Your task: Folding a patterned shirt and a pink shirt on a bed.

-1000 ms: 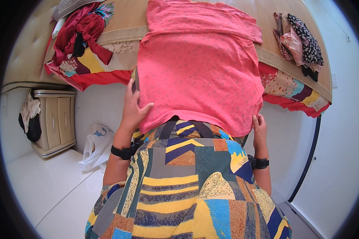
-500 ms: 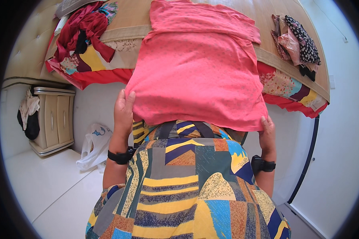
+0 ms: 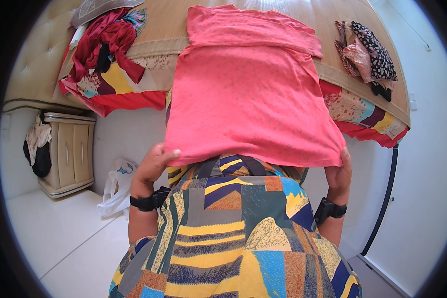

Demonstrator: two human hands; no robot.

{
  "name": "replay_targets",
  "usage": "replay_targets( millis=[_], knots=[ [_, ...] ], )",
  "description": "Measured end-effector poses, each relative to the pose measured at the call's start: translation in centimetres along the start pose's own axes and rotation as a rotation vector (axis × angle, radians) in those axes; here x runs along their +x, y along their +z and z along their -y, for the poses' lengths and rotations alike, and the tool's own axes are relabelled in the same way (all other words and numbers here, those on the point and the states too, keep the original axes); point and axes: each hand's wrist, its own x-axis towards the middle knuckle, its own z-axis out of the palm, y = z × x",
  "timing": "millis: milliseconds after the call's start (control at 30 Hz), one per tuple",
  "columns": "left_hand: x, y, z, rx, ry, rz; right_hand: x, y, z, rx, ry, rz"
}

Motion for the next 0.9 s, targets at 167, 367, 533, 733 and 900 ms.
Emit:
replay_targets(
  millis=[167, 367, 533, 733, 900],
  knots=[
    [-0.9, -2.0, -0.4, -0.446, 0.297, 0.018, -0.8, -2.8, 0.9, 0.120, -0.021, -0.046],
    [-2.5, -4.3, 1.9, -0.657, 0.428, 0.026, -2.1, -3.1, 2.6, 0.129, -0.121, 0.125],
    [-2.0, -3.7, 1.8, -0.697, 0.419, 0.055, -1.7, -3.9, 1.7, 0.026, -0.122, 0.037],
    [-0.1, -4.4, -2.6, -0.566, 0.485, 0.056, 2.3, -2.2, 4.2, 0.135, -0.108, 0.088],
    [5.5, -4.7, -9.3, -0.622, 0.551, 0.319, 9.7, 0.7, 7.0, -0.227, -0.296, -0.062]
  ],
)
